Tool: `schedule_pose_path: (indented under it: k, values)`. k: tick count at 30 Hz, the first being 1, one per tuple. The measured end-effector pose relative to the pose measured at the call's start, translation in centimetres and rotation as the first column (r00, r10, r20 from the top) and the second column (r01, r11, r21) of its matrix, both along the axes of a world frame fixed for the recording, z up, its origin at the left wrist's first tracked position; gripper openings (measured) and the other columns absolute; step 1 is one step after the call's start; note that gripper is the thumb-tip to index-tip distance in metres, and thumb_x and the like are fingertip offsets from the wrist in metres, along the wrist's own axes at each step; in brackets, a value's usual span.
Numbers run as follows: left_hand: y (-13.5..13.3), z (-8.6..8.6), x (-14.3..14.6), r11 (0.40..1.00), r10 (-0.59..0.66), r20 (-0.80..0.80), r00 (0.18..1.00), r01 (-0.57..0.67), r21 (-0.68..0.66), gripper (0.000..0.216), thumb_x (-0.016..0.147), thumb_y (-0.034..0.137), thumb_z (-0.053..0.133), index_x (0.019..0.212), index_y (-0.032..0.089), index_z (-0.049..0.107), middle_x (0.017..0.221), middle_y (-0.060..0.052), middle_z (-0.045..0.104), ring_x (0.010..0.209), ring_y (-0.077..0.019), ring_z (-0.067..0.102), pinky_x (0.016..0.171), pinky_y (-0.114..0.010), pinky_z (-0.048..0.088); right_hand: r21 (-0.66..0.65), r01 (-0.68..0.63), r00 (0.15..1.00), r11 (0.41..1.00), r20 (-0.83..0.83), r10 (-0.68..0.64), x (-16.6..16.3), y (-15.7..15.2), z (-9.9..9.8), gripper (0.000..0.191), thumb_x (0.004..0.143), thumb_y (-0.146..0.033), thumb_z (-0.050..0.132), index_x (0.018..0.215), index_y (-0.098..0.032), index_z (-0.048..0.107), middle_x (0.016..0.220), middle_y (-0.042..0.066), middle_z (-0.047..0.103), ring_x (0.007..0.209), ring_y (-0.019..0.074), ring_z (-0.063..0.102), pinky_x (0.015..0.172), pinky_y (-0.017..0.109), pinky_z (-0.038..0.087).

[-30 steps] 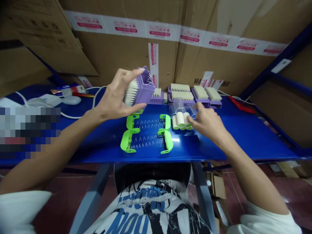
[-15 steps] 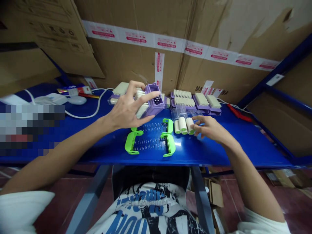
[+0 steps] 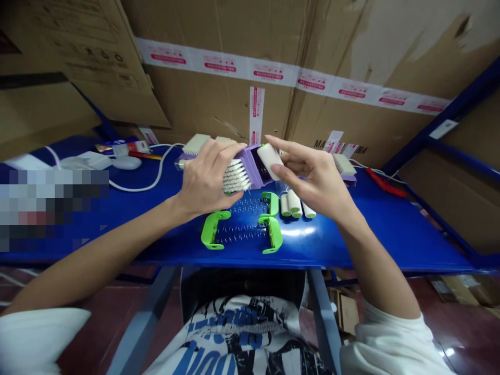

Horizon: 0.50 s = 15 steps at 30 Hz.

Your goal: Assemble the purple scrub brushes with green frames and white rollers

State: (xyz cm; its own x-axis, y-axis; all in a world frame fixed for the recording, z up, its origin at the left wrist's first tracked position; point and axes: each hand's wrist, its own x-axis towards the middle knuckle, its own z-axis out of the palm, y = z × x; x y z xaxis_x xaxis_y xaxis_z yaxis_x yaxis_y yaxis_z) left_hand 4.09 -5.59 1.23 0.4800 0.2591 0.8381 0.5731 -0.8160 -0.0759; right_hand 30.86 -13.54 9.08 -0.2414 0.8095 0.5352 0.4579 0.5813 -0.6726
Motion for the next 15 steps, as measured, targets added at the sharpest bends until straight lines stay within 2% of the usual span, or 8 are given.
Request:
schedule_pose_path:
  k: [3,7,10,13,15]
  values:
    - [-0.1,-0.1,0.0,1.0,0.0,0.008,1.0,0.0,0.007,0.092,0.093,0.04,0.079,0.176,0.024,0.042,0.163,-0.02,0.072,0.143,-0.0473,0.07,0.101,-0.058,0.068,-0.038,-0.018,1.0,0.999,-0.009,0.018,0.2,0.2,0.3,0.061,0.103,-0.05,0.096,0.159,-0.029,0.084,0.12,0.003,0.091,0.1,0.0219,0.087,0.099,0.044,0.079]
    - [0.0,-0.2,0.1,0.998,0.004,0.012,1.0,-0.004,-0.056,0.093,0.093,0.042,0.08,0.177,0.026,0.043,0.161,-0.018,0.074,0.139,-0.0461,0.071,0.092,-0.052,0.069,-0.043,-0.046,0.999,0.998,0.004,0.046,0.3,0.2,0.6,0.054,0.102,-0.048,0.097,0.153,-0.033,0.087,0.135,0.002,0.091,0.112,0.0245,0.088,0.112,0.05,0.077]
    - [0.2,-0.2,-0.1,0.998,0.016,0.019,1.0,-0.015,-0.057,0.093,0.094,0.045,0.082,0.177,0.028,0.044,0.161,-0.017,0.075,0.138,-0.0464,0.071,0.09,-0.051,0.069,-0.032,-0.028,1.0,0.999,0.014,0.028,-0.2,0.6,0.5,0.056,0.103,-0.05,0.095,0.154,-0.03,0.086,0.129,0.002,0.092,0.109,0.0248,0.088,0.105,0.047,0.079]
    - [0.5,-0.3,-0.2,0.998,0.005,0.05,0.999,-0.002,-0.063,0.092,0.096,0.048,0.083,0.178,0.029,0.045,0.163,-0.017,0.074,0.139,-0.0486,0.071,0.098,-0.059,0.069,0.014,0.012,0.999,1.0,0.031,-0.012,-0.9,1.4,-0.2,0.061,0.105,-0.051,0.09,0.16,-0.025,0.083,0.116,0.004,0.091,0.101,0.0252,0.088,0.091,0.044,0.08]
    - [0.8,-0.3,-0.4,0.994,-0.004,0.064,0.998,0.011,-0.11,0.091,0.098,0.052,0.082,0.178,0.03,0.045,0.165,-0.016,0.072,0.143,-0.0502,0.069,0.104,-0.063,0.068,0.054,0.035,0.998,0.998,0.044,-0.038,-1.4,2.1,-0.7,0.062,0.109,-0.052,0.085,0.164,-0.024,0.08,0.112,0.005,0.089,0.1,0.0263,0.088,0.088,0.044,0.08]
